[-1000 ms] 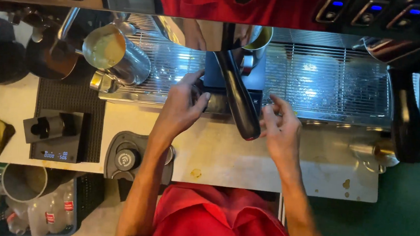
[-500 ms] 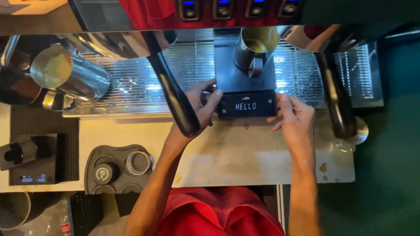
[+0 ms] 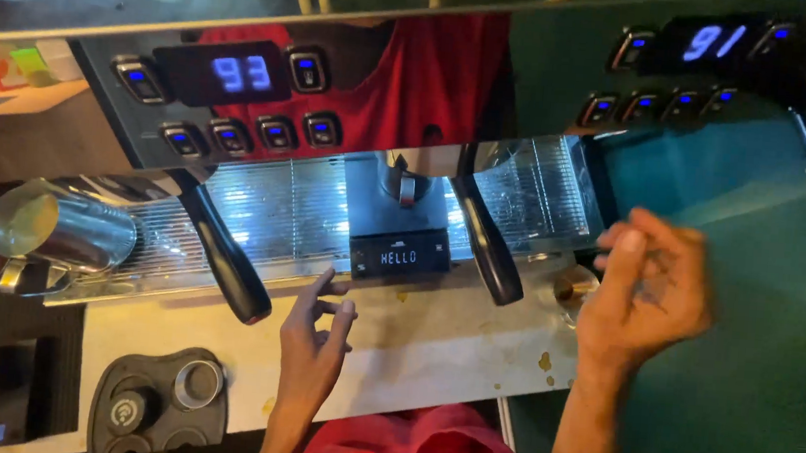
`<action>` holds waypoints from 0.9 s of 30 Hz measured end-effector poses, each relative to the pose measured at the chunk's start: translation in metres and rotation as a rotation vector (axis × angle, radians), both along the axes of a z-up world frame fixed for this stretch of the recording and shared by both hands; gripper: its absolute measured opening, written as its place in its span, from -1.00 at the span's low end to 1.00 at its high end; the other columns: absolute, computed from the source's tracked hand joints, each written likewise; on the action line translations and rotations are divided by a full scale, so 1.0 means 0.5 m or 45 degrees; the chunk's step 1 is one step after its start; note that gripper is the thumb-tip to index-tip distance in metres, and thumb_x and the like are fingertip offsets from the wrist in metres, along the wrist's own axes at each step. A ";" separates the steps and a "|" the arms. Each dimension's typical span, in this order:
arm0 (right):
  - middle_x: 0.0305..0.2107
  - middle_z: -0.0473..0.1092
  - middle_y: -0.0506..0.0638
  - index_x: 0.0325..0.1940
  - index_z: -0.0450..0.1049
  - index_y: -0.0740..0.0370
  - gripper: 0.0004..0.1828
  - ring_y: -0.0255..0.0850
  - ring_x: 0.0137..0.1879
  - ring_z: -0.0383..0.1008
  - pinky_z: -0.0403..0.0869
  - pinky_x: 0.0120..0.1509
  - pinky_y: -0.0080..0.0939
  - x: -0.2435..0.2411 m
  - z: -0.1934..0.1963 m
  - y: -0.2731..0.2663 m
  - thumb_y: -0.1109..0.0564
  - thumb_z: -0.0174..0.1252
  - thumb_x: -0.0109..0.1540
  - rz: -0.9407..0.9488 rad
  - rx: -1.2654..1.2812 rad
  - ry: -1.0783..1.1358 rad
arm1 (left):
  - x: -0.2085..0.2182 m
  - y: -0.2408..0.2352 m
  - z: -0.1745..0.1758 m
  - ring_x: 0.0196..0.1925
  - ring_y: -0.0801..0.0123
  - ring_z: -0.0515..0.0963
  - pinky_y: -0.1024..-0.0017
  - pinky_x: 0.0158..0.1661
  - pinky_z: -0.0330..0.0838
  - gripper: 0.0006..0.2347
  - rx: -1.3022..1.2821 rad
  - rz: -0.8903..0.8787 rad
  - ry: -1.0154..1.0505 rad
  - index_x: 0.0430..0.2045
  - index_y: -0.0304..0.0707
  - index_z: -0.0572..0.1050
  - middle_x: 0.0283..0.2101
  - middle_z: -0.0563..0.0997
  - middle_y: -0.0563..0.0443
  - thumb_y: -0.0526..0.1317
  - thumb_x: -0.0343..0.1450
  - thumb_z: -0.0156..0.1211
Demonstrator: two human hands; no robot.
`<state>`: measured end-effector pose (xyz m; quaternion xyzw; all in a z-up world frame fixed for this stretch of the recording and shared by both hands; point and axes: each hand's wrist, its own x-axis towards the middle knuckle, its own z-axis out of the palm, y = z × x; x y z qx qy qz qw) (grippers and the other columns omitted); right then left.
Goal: Preparing espresso shots by grinding beans, weighing grounds, tamping, and operating an espresso machine.
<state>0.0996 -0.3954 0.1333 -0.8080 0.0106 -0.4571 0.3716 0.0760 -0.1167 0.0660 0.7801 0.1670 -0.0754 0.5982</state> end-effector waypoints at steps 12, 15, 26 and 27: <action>0.50 0.09 0.06 0.57 0.22 0.29 -0.48 0.07 0.67 0.22 0.45 0.81 0.26 0.094 0.122 -0.010 -0.01 0.06 0.60 -0.081 -0.550 -0.217 | 0.027 0.008 -0.002 0.01 0.21 0.58 0.36 -0.19 0.59 -0.61 0.185 -0.123 -0.527 0.24 -0.28 0.34 0.03 0.48 -0.18 -0.16 0.51 0.09; 0.45 0.18 0.10 0.59 0.09 0.14 -0.45 0.13 0.57 0.38 0.61 0.65 0.28 0.094 0.094 -0.021 0.05 0.15 0.59 -0.047 -0.485 -0.241 | 0.019 0.009 -0.008 -0.03 0.39 0.58 0.40 -0.15 0.53 -0.76 -0.002 0.004 -0.533 0.03 -0.10 0.54 -0.09 0.62 0.05 -0.20 0.48 0.14; 0.27 0.24 0.41 0.47 0.12 0.41 -0.50 0.29 0.39 0.34 0.29 0.51 0.17 0.092 0.058 -0.021 0.09 0.16 0.62 -0.212 -0.688 -0.078 | 0.108 -0.072 -0.021 -0.14 0.21 0.56 0.43 -0.36 0.52 -0.69 0.481 -0.044 -0.851 -0.04 -0.23 0.45 -0.13 0.54 -0.12 -0.05 0.45 0.25; 0.41 0.18 0.40 0.56 0.04 0.35 -0.40 0.28 0.55 0.28 0.21 0.65 0.18 0.090 0.044 -0.032 0.04 0.21 0.64 -0.288 -0.675 0.050 | 0.140 -0.086 -0.031 -0.13 0.15 0.50 0.35 -0.39 0.48 -0.62 0.700 -0.004 -0.961 -0.05 -0.29 0.46 -0.13 0.52 -0.15 0.03 0.44 0.25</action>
